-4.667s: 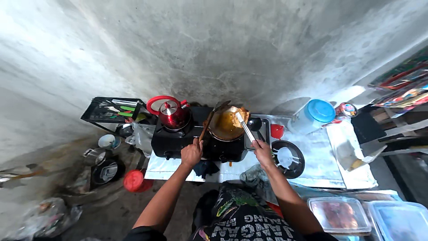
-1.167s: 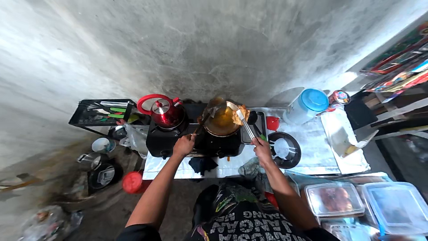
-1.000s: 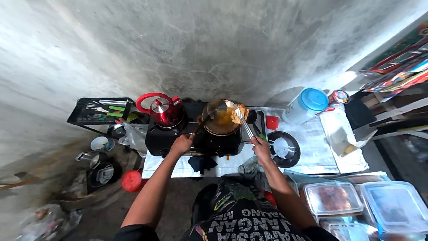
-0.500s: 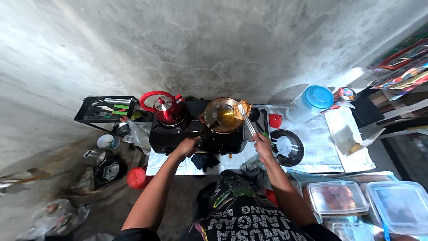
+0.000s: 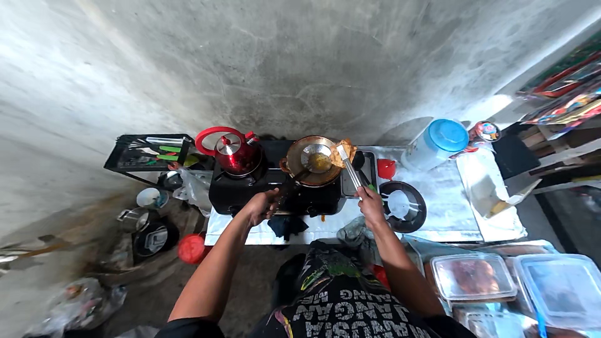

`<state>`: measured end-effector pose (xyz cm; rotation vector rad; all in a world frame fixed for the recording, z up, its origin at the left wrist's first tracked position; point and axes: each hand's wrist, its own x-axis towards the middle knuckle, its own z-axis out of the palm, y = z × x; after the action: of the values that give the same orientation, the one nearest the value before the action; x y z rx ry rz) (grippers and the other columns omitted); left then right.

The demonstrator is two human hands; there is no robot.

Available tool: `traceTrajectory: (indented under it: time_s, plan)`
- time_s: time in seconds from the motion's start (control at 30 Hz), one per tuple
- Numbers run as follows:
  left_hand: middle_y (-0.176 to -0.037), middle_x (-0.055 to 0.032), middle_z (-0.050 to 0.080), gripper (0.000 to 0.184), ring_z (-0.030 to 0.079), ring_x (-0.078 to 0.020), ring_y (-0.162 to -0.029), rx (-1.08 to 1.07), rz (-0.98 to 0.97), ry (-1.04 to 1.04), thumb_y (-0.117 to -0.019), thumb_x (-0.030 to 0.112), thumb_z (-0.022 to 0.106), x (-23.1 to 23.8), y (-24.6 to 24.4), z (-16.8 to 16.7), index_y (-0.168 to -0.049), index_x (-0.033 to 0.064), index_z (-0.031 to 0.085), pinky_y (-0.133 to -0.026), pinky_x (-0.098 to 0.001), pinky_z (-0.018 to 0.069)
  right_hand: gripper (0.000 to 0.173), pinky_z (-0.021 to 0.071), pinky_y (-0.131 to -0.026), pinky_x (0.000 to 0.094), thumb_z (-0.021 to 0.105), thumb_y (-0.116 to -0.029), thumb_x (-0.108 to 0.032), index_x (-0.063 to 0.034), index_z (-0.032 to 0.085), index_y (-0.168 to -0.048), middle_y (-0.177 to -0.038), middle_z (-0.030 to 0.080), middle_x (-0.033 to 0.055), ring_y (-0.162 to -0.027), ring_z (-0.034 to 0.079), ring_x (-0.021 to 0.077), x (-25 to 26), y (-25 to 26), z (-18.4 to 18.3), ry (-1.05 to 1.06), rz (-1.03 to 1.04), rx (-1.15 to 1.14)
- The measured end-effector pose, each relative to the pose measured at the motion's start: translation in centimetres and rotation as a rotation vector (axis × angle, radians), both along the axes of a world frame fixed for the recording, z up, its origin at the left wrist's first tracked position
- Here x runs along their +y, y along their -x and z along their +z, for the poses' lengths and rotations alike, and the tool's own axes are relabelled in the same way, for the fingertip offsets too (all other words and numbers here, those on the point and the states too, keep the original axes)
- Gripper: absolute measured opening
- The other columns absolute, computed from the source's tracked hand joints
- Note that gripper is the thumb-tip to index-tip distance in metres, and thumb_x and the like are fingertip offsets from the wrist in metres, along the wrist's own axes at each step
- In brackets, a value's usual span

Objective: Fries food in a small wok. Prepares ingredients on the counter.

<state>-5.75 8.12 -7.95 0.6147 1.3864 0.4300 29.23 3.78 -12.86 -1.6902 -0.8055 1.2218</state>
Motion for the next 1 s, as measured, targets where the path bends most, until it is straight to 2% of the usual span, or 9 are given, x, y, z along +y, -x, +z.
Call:
traceTrajectory:
  time_s: [0.1, 0.2, 0.27, 0.53, 0.6, 0.7, 0.77, 0.87, 1.0]
  plan:
    - [-0.057, 0.0060, 0.039, 0.045, 0.032, -0.0054, -0.042, 0.065, 0.010, -0.045, -0.1097, 0.046, 0.036, 0.2, 0.2, 0.2, -0.085, 0.0140, 0.055, -0.040, -0.0200, 0.0303, 0.031, 0.0372, -0.047, 0.0249, 0.052, -0.1098, -0.027, -0.0028, 0.069, -0.118, -0.087, 0.069, 0.0032, -0.052, 0.045, 0.0076, 0.0, -0.2, 0.1, 0.006, -0.005, 0.002]
    - [-0.053, 0.0077, 0.031, 0.046, 0.024, -0.0048, -0.041, 0.135, 0.023, -0.086, -0.1092, 0.047, 0.038, 0.3, 0.3, 0.4, -0.079, 0.0156, 0.051, -0.040, -0.0205, 0.0222, 0.031, 0.0362, -0.046, 0.0244, 0.052, -0.1099, -0.027, -0.0027, 0.069, -0.117, -0.087, 0.068, 0.0032, -0.051, 0.043, 0.0072, -0.1, -0.4, 0.0, 0.008, -0.013, 0.014]
    - [-0.052, 0.0075, 0.030, 0.047, 0.025, -0.0049, -0.041, 0.177, 0.017, -0.113, -0.1095, 0.047, 0.037, 0.4, 0.4, 0.6, -0.076, 0.0158, 0.050, -0.040, -0.0209, 0.0217, 0.031, 0.0361, -0.046, 0.0244, 0.052, -0.1098, -0.027, -0.0032, 0.069, -0.117, -0.087, 0.068, 0.0031, -0.051, 0.043, 0.0073, -0.1, -0.4, 0.0, 0.009, -0.016, 0.014]
    - [-0.056, 0.0029, 0.043, 0.051, 0.037, -0.0081, -0.045, 0.434, -0.019, -0.281, -0.1085, 0.047, 0.043, 0.9, 1.1, 0.6, -0.075, 0.0112, 0.056, -0.045, -0.0249, 0.0328, 0.031, 0.0339, -0.044, 0.0239, 0.051, -0.1103, -0.027, -0.0028, 0.069, -0.117, -0.087, 0.068, 0.0031, -0.049, 0.041, 0.0068, -0.4, -0.4, -0.3, 0.001, -0.004, 0.042]
    - [-0.058, 0.0008, 0.045, 0.053, 0.040, -0.0107, -0.048, 0.540, -0.074, -0.323, -0.1080, 0.048, 0.044, 1.0, 1.3, 0.5, -0.076, 0.0096, 0.058, -0.049, -0.0292, 0.0364, 0.031, 0.0339, -0.044, 0.0239, 0.051, -0.1102, -0.027, -0.0030, 0.069, -0.117, -0.086, 0.068, 0.0028, -0.049, 0.041, 0.0068, -0.5, -0.3, -0.2, 0.002, -0.004, 0.041]
    - [-0.064, -0.0041, 0.048, 0.054, 0.045, -0.0163, -0.056, 0.655, -0.211, -0.369, -0.1081, 0.050, 0.042, 1.1, 1.9, 0.2, -0.082, 0.0060, 0.062, -0.057, -0.0383, 0.0412, 0.031, 0.0341, -0.045, 0.0239, 0.051, -0.1103, -0.027, -0.0027, 0.069, -0.116, -0.087, 0.068, 0.0032, -0.049, 0.041, 0.0068, -0.5, -0.2, -0.2, 0.010, -0.006, 0.041]
    - [-0.066, -0.0061, 0.050, 0.055, 0.047, -0.0191, -0.059, 0.693, -0.292, -0.369, -0.1081, 0.049, 0.042, 1.0, 1.9, 0.6, -0.082, 0.0054, 0.062, -0.060, -0.0423, 0.0419, 0.031, 0.0349, -0.045, 0.0240, 0.050, -0.1103, -0.027, -0.0027, 0.069, -0.117, -0.088, 0.068, 0.0033, -0.050, 0.042, 0.0070, -0.6, -0.1, -0.2, 0.013, -0.005, 0.041]
    - [-0.066, -0.0054, 0.049, 0.055, 0.045, -0.0178, -0.058, 0.697, -0.367, -0.313, -0.1082, 0.049, 0.042, 0.8, 1.6, 2.0, -0.082, 0.0053, 0.063, -0.059, -0.0408, 0.0413, 0.032, 0.0355, -0.046, 0.0244, 0.051, -0.1101, -0.027, -0.0026, 0.069, -0.117, -0.089, 0.068, 0.0032, -0.051, 0.042, 0.0069, -0.8, 0.1, -0.1, 0.015, -0.006, 0.046]
    - [-0.058, 0.0019, 0.041, 0.052, 0.036, -0.0100, -0.047, 0.605, -0.422, -0.221, -0.1090, 0.047, 0.040, 0.9, 1.4, 3.7, -0.077, 0.0106, 0.057, -0.047, -0.0282, 0.0329, 0.030, 0.0350, -0.045, 0.0238, 0.051, -0.1101, -0.026, -0.0024, 0.069, -0.115, -0.087, 0.067, 0.0031, -0.050, 0.041, 0.0065, -0.8, 0.3, 0.1, 0.014, -0.010, 0.058]
